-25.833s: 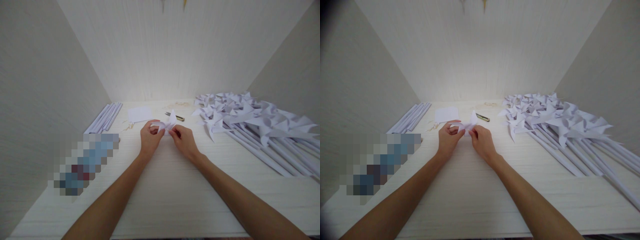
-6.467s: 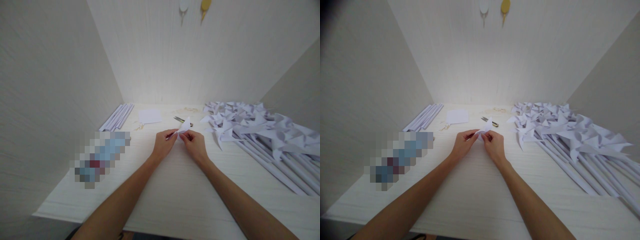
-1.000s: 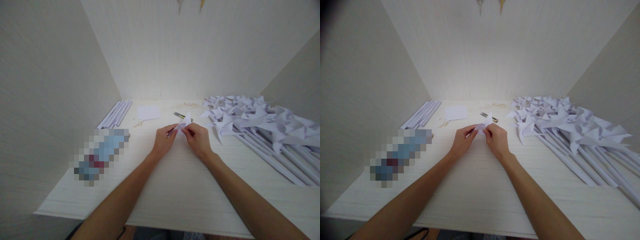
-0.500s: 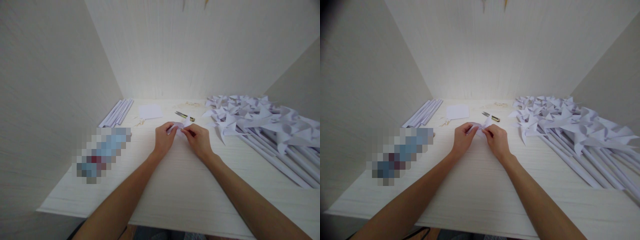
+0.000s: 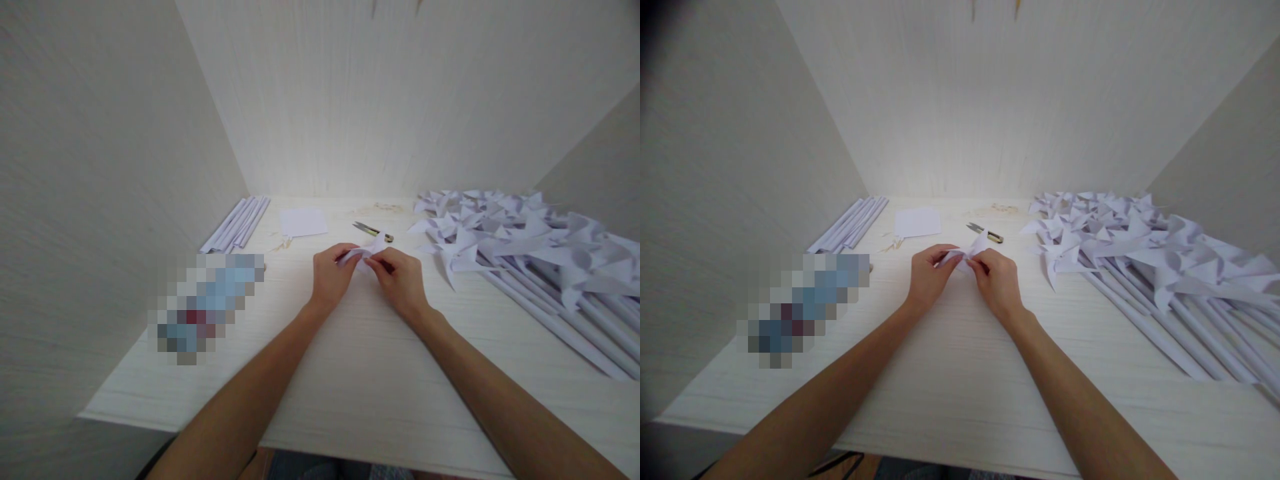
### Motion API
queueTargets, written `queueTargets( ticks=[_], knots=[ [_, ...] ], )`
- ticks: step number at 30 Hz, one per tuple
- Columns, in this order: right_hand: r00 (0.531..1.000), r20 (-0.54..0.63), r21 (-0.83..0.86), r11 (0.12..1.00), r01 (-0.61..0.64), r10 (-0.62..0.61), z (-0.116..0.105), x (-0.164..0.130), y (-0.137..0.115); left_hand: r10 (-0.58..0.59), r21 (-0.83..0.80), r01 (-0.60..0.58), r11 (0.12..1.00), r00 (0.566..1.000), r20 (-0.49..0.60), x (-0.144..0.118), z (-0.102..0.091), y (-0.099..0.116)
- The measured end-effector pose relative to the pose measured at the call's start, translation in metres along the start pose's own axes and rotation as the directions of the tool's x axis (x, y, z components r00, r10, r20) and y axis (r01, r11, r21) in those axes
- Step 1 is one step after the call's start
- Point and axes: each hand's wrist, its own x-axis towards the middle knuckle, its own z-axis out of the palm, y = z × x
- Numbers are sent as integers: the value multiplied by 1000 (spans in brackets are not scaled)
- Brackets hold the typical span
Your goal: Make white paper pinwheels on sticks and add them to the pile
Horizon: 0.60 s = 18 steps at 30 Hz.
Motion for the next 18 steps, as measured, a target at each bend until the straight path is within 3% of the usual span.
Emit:
queueTargets(
  ticks=[18],
  knots=[
    [995,81,112,992,-63,54,-3,2,-4,-18,-36,18,999,1000,-1,0,0,-1]
  ],
)
